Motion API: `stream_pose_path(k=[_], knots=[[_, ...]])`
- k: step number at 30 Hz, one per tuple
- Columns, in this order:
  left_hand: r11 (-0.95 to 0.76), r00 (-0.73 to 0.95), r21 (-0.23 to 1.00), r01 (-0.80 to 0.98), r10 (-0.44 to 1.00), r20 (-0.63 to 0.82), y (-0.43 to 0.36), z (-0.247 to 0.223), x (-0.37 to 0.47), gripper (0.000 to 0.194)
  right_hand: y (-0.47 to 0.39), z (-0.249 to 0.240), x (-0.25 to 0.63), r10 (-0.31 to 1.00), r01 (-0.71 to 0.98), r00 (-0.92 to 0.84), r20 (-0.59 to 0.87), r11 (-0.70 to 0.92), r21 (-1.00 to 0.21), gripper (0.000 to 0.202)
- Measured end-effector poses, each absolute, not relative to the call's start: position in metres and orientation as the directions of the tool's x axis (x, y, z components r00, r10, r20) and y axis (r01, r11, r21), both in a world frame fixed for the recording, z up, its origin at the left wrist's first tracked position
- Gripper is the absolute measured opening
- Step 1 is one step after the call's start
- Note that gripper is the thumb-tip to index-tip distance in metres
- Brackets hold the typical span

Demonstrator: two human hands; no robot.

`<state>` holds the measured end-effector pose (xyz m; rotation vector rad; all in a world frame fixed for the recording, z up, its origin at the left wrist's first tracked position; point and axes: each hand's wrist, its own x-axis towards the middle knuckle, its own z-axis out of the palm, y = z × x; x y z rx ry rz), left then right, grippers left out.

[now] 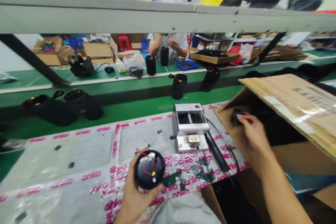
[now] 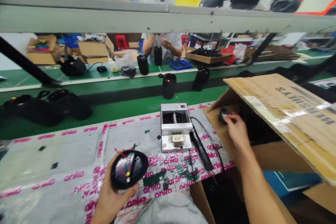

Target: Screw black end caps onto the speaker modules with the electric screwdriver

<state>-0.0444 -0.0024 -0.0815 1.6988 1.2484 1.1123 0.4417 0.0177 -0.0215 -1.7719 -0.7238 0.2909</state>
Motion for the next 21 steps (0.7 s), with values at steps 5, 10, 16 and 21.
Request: stream_pose_path(k=[5, 10, 16, 21], knots=[[-0.37, 0.349, 0.899, 0.234, 0.895, 0.277, 0.006, -0.068, -0.033, 0.102, -0.025, 0.009, 0.375, 0.758, -0.089, 0.649, -0.065, -0.009, -0.996, 0.046], [-0.417, 0.309, 0.855, 0.308, 0.894, 0.325, 0.013, -0.049, -0.031, 0.092, -0.049, 0.016, 0.273, 0.922, -0.534, 0.145, -0.36, -0.233, -0.813, 0.056], [-0.305, 0.504, 0.919, 0.251, 0.852, 0.145, 0.015, -0.023, -0.041, 0.073, -0.034, -0.018, 0.218, 0.948, -0.542, 0.085, -0.307, -0.215, -0.813, 0.061], [-0.417, 0.434, 0.774, 0.476, 0.877, 0.206, 0.011, -0.002, -0.038, 0.019, -0.026, -0.03, 0.2, 0.958, -0.56, 0.113, -0.264, -0.158, -0.813, 0.058]])
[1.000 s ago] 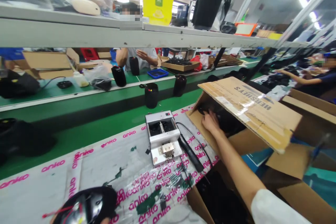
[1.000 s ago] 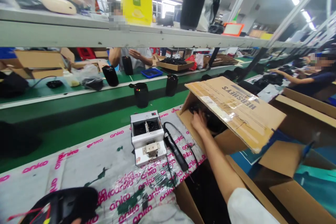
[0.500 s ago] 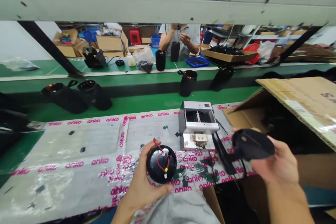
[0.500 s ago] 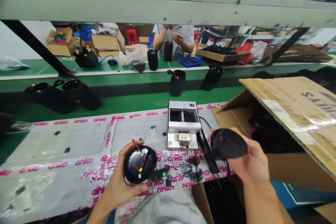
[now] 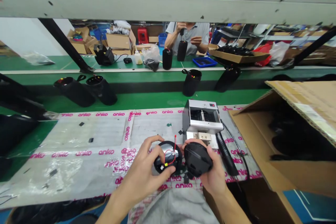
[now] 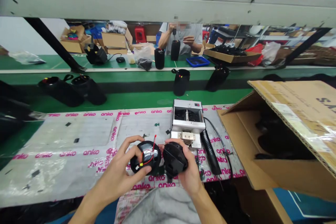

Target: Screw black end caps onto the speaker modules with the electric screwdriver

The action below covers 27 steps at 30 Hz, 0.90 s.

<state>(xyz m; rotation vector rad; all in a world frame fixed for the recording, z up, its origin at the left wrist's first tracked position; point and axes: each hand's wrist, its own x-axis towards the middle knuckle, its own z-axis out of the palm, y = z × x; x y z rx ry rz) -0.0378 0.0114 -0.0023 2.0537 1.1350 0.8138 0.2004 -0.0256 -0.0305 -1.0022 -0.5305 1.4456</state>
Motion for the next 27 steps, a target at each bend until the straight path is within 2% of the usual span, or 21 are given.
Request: stream_pose_path(k=[6, 9, 13, 16, 19, 23, 27], knots=[[-0.507, 0.296, 0.691, 0.515, 0.862, 0.411, 0.019, 0.007, -0.024, 0.02, -0.044, -0.04, 0.193, 0.964, -0.606, 0.082, -0.253, -0.154, -0.78, 0.054], [-0.573, 0.283, 0.615, 0.543, 0.814, 0.508, 0.019, 0.007, -0.011, 0.015, -0.053, -0.044, 0.194, 0.966, -0.604, 0.087, -0.244, -0.143, -0.784, 0.052], [-0.584, 0.27, 0.519, 0.625, 0.785, 0.557, 0.009, 0.015, 0.006, 0.01, -0.057, -0.041, 0.19, 0.972, -0.586, 0.097, -0.214, -0.118, -0.801, 0.052], [-0.545, 0.237, 0.532, 0.648, 0.809, 0.539, 0.004, 0.018, 0.014, 0.012, -0.054, -0.037, 0.186, 0.974, -0.586, 0.092, -0.207, -0.115, -0.802, 0.053], [-0.561, 0.269, 0.581, 0.59, 0.815, 0.514, 0.002, 0.015, 0.016, 0.007, -0.047, -0.035, 0.184, 0.969, -0.611, 0.105, -0.223, -0.114, -0.783, 0.052], [-0.62, 0.32, 0.61, 0.493, 0.781, 0.536, 0.004, 0.008, 0.012, 0.017, -0.035, -0.032, 0.187, 0.962, -0.637, 0.131, -0.239, -0.103, -0.764, 0.052], [-0.595, 0.276, 0.679, 0.431, 0.803, 0.529, 0.005, 0.001, 0.008, 0.017, -0.024, -0.03, 0.192, 0.976, -0.569, 0.149, -0.16, -0.048, -0.821, 0.054]])
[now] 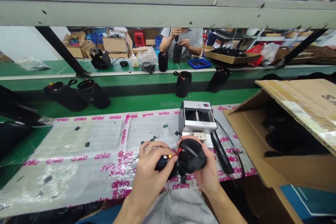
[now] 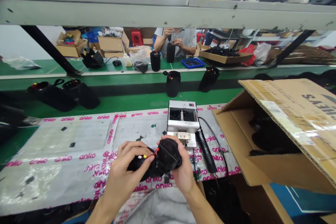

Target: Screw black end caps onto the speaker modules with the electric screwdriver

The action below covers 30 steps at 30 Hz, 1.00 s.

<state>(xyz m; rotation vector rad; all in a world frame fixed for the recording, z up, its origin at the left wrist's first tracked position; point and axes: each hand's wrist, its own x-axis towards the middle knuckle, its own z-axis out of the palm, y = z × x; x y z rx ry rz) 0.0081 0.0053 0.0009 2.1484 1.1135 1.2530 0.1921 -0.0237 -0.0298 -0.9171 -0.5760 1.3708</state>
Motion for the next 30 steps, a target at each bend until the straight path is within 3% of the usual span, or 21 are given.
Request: stream_pose_path(k=[3, 6, 10, 13, 17, 21, 27, 30], knots=[[-0.542, 0.231, 0.746, 0.386, 0.84, 0.491, 0.005, -0.003, 0.007, 0.016, -0.02, -0.025, 0.198, 0.988, -0.443, 0.138, -0.072, -0.003, -0.896, 0.054], [-0.523, 0.213, 0.771, 0.365, 0.853, 0.477, 0.006, -0.003, 0.007, 0.017, -0.021, -0.014, 0.203, 0.997, -0.189, 0.058, 0.06, 0.07, -0.979, 0.05], [-0.551, 0.238, 0.756, 0.353, 0.834, 0.497, 0.006, -0.003, 0.009, 0.017, -0.021, 0.003, 0.209, 0.979, 0.062, -0.076, 0.187, 0.192, -0.979, 0.043], [-0.507, 0.161, 0.775, 0.378, 0.86, 0.484, 0.004, -0.007, 0.01, 0.021, -0.019, 0.008, 0.211, 0.98, 0.15, -0.103, 0.171, 0.186, -0.971, 0.044], [-0.457, -0.05, 0.741, 0.492, 0.835, 0.548, -0.005, -0.011, 0.002, 0.033, -0.018, 0.005, 0.214, 0.994, 0.168, -0.086, 0.072, 0.086, -0.982, 0.049], [-0.599, 0.059, 0.587, 0.544, 0.726, 0.686, -0.018, -0.006, -0.008, 0.039, -0.021, 0.001, 0.215, 0.996, 0.1, -0.086, 0.028, 0.037, -0.994, 0.059], [-0.584, 0.132, 0.54, 0.606, 0.743, 0.656, -0.013, 0.002, -0.002, 0.008, -0.023, 0.004, 0.216, 0.991, 0.091, -0.131, -0.028, -0.016, -0.996, 0.055], [-0.573, 0.144, 0.549, 0.608, 0.76, 0.634, -0.003, 0.004, 0.005, 0.005, -0.024, 0.006, 0.216, 0.991, 0.095, -0.129, -0.026, -0.013, -0.995, 0.051]])
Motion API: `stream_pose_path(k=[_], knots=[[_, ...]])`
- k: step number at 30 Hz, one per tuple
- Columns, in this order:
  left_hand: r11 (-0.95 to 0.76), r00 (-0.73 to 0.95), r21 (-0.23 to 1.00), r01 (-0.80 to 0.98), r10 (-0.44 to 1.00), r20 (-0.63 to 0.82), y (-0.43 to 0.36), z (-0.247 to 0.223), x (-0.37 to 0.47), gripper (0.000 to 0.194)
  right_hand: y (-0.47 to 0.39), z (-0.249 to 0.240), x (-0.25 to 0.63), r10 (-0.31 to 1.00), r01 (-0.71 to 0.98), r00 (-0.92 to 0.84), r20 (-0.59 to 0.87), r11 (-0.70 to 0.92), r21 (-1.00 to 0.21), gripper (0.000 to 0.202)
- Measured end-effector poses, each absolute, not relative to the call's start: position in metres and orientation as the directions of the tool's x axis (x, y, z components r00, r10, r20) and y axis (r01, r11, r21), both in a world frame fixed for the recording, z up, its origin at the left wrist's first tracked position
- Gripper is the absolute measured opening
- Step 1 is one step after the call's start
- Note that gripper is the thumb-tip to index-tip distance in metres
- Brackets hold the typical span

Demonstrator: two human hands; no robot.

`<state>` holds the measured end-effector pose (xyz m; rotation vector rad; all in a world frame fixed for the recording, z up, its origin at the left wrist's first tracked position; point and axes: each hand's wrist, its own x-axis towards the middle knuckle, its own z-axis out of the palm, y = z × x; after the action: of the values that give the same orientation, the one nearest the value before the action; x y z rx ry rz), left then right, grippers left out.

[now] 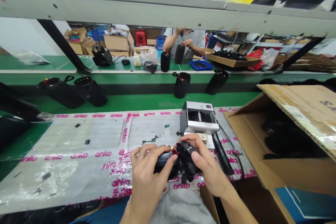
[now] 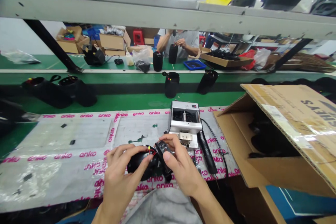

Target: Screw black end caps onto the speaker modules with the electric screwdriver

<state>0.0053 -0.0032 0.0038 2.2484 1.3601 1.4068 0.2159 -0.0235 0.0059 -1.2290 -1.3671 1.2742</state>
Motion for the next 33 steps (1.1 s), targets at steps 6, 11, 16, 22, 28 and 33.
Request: stream_pose_path(k=[6, 11, 16, 22, 28, 33], knots=[[-0.549, 0.121, 0.689, 0.473, 0.815, 0.567, 0.003, 0.006, 0.019, 0.013, -0.024, -0.001, 0.217, 0.997, 0.004, -0.072, 0.021, 0.021, -1.0, 0.06], [-0.458, 0.061, 0.805, 0.378, 0.88, 0.472, -0.003, 0.004, 0.017, 0.011, -0.026, -0.008, 0.215, 0.999, -0.057, 0.004, 0.036, 0.036, -0.998, 0.066], [-0.512, 0.182, 0.781, 0.357, 0.859, 0.479, -0.001, 0.003, 0.009, 0.014, -0.024, -0.002, 0.213, 0.994, -0.02, -0.041, 0.098, 0.097, -0.995, 0.064], [-0.668, 0.391, 0.69, 0.279, 0.736, 0.553, 0.012, 0.011, 0.0, 0.021, -0.02, 0.006, 0.214, 0.986, 0.039, -0.064, 0.154, 0.157, -0.987, 0.062], [-0.747, 0.512, 0.614, 0.256, 0.644, 0.569, 0.021, 0.018, -0.005, 0.02, -0.018, 0.013, 0.216, 0.985, 0.106, -0.087, 0.151, 0.159, -0.982, 0.068], [-0.635, 0.406, 0.725, 0.267, 0.756, 0.513, 0.018, 0.012, -0.002, 0.015, -0.012, 0.023, 0.221, 0.97, 0.117, -0.189, 0.15, 0.174, -0.978, 0.073]])
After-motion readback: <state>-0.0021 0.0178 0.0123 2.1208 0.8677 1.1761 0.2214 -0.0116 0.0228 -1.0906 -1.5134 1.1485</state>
